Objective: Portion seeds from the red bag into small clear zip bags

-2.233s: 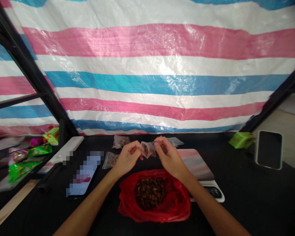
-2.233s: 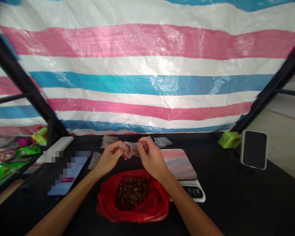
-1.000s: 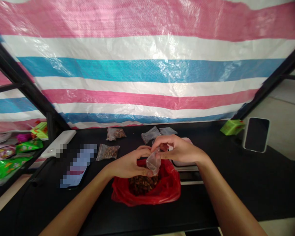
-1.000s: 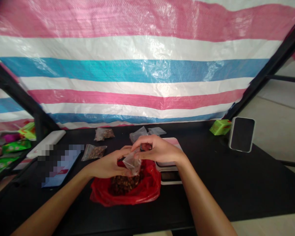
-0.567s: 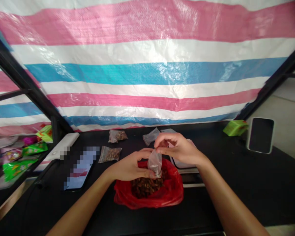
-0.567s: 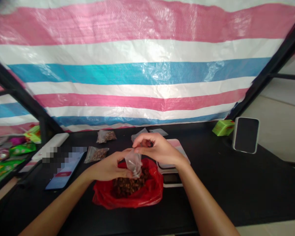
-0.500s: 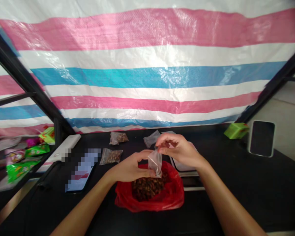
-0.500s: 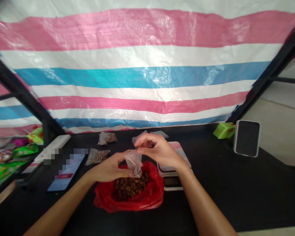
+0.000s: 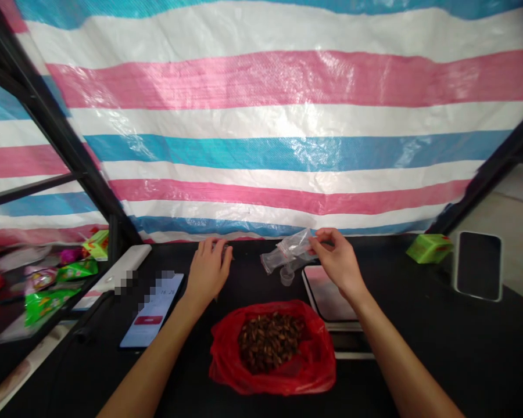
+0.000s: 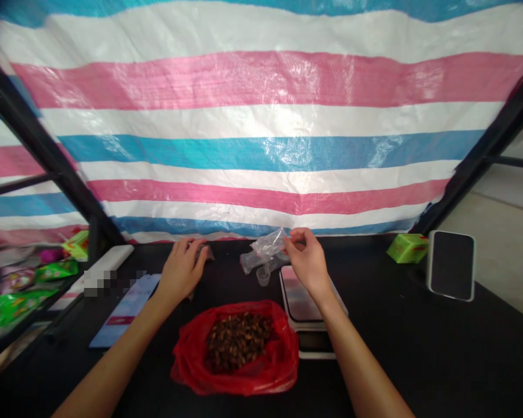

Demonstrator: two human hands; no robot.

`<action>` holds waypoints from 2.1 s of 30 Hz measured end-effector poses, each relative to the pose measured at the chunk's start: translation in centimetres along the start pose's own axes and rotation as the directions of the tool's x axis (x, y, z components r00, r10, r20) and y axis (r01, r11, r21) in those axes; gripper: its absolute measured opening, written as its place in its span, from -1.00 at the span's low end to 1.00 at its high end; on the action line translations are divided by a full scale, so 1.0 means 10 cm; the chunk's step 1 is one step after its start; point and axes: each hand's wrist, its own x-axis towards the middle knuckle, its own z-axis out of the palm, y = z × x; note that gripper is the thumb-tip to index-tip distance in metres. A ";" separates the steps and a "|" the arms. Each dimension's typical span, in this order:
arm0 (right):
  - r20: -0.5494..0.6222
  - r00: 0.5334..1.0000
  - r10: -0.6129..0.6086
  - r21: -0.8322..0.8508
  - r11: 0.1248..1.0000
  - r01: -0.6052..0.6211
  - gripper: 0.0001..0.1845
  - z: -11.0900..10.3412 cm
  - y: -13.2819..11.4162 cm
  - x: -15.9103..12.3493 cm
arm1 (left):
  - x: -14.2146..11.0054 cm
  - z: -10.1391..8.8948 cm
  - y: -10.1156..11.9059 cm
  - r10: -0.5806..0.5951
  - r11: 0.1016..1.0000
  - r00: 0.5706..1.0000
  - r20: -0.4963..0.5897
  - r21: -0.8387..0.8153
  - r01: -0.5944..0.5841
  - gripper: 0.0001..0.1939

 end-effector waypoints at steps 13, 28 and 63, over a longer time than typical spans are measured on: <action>-0.040 0.999 0.002 -0.712 0.701 -0.030 -0.69 -0.09 0.16 -0.03 | -0.01 0.23 -0.45 -0.238 0.933 0.958 0.160 0.313 0.179 -0.51; 0.122 0.962 -0.242 -0.442 0.855 0.271 -0.79 0.04 -0.05 -0.08 | -0.01 0.03 -0.05 0.049 0.999 0.994 -0.095 0.003 -0.049 -0.73; 0.659 0.746 0.096 -0.032 0.995 -0.099 -0.73 0.38 -0.29 -0.44 | -0.34 -0.04 0.43 0.441 0.678 0.852 0.280 -0.727 -0.112 -0.76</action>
